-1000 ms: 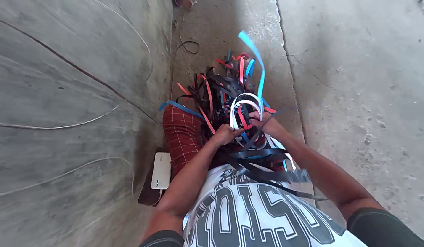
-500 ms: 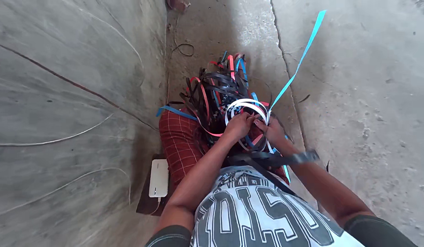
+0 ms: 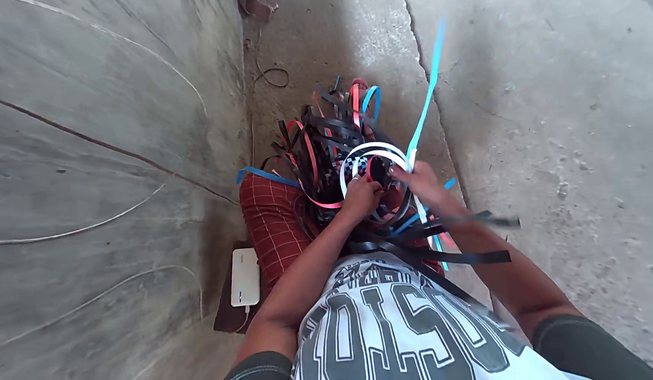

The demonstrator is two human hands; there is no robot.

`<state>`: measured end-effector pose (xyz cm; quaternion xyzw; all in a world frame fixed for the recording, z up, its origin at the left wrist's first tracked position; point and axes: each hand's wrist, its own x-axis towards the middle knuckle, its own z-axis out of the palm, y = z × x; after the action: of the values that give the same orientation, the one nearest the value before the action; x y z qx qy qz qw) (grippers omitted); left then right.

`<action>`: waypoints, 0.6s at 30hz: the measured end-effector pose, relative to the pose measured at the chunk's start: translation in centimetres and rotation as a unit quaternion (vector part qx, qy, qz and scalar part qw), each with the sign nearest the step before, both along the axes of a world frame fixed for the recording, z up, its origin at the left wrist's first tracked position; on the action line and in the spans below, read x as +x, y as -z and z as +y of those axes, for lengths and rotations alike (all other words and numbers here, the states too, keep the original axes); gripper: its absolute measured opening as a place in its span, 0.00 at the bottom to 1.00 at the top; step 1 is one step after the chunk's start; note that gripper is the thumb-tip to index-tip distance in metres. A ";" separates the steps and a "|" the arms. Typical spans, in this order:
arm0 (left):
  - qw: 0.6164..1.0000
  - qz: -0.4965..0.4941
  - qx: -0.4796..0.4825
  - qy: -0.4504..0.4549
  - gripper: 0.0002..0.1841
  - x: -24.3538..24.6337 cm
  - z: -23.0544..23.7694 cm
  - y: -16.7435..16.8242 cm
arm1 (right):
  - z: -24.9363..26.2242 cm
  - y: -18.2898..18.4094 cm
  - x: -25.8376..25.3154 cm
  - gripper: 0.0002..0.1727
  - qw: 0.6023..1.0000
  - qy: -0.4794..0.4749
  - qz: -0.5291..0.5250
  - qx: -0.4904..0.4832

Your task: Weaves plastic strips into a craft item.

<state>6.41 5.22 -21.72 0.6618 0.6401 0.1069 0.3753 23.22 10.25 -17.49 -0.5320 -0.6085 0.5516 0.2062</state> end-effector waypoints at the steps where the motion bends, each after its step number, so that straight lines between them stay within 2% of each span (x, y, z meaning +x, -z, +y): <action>1: 1.000 -0.005 0.012 -0.001 0.13 0.0 0.0 0.4 | -0.1 -1.4 -0.2 0.13 0.999 0.007 0.029 0.042; 3: 1.000 -0.018 -0.002 -0.007 0.14 0.0 0.3 0.6 | 0.8 -2.2 -0.6 0.18 0.994 0.001 0.050 0.100; 5: 0.998 -0.048 -0.015 -0.028 0.13 -0.1 0.5 0.9 | 2.2 -0.3 -0.9 0.24 0.996 -0.018 0.005 0.089; 8: 0.993 -0.095 -0.042 -0.058 0.13 -0.5 0.6 0.6 | 2.0 2.6 -0.9 0.16 0.999 -0.018 -0.035 0.018; 12: 0.976 -0.148 -0.085 -0.138 0.14 -1.2 0.8 0.7 | -0.4 4.0 0.1 0.14 0.999 0.004 -0.052 0.016; 15: 0.972 -0.127 -0.121 -0.155 0.29 -0.5 1.9 0.7 | -0.5 3.0 0.5 0.16 0.996 -0.002 -0.082 0.018; 18: 0.979 -0.099 -0.104 -0.142 0.26 0.2 2.2 1.6 | -0.8 1.8 0.5 0.17 0.995 0.028 -0.083 0.057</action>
<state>6.61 7.47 -23.32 0.5079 0.6947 0.1566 0.4847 23.69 9.46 -19.31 -0.5800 -0.6389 0.4638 0.2008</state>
